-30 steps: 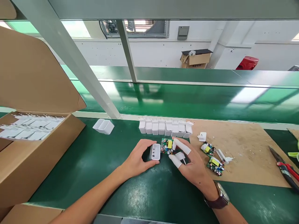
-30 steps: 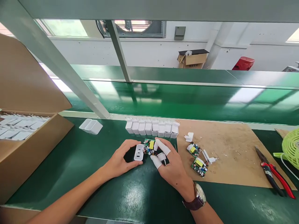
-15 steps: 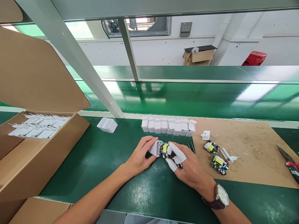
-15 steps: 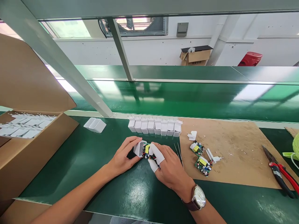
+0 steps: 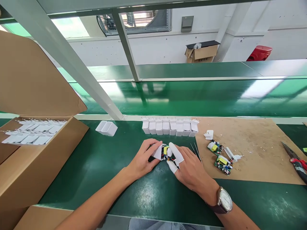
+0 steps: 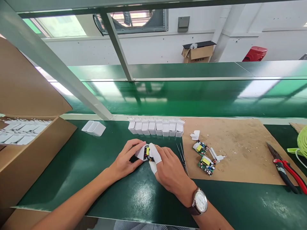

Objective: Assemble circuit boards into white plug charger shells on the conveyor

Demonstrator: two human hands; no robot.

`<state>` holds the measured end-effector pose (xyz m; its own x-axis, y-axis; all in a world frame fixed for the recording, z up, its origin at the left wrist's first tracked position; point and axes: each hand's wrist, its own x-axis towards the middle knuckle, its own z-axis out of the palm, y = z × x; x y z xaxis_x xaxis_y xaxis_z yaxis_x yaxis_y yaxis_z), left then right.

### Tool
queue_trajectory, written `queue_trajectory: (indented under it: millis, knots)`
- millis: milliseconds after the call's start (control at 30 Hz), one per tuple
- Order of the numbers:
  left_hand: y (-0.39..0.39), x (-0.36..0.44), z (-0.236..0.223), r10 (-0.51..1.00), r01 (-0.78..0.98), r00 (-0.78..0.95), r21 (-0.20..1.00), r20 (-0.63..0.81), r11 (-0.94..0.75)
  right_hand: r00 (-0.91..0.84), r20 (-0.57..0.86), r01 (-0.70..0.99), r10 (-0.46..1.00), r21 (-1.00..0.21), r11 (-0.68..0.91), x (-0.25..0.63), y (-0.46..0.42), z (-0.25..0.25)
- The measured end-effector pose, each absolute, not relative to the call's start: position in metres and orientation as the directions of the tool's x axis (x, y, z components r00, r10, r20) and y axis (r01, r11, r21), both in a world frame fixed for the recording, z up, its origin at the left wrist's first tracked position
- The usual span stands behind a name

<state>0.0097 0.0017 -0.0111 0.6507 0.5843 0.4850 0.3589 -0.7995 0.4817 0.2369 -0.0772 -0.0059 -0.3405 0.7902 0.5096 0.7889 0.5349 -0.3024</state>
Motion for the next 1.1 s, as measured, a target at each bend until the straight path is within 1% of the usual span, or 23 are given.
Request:
queue_trajectory:
  millis: [133,400,567,700,1100]
  knots:
    - [0.0024,0.0103,-0.0110,0.595,0.361,0.646,0.495,0.479,-0.790,-0.346,0.529,0.790,0.775,-0.282,0.544,0.2373,-0.0777,-0.0059]
    - [0.0003,0.0130,-0.0068,0.604,0.364,0.643,0.506,0.471,-0.782,-0.367,0.488,0.763,0.792,-0.329,0.556,0.2395,-0.0787,-0.0013]
    - [-0.0005,0.0121,-0.0086,0.625,0.386,0.638,0.515,0.450,-0.765,-0.350,0.485,0.761,0.802,-0.352,0.545,0.2385,-0.0785,0.0001]
    - [-0.0013,0.0099,-0.0108,0.639,0.400,0.634,0.523,0.435,-0.753,-0.345,0.478,0.759,0.808,-0.364,0.539,0.2368,-0.0782,0.0000]
    - [-0.0019,0.0107,-0.0104,0.639,0.404,0.625,0.514,0.448,-0.756,-0.355,0.475,0.740,0.805,-0.384,0.553,0.2364,-0.0786,-0.0043]
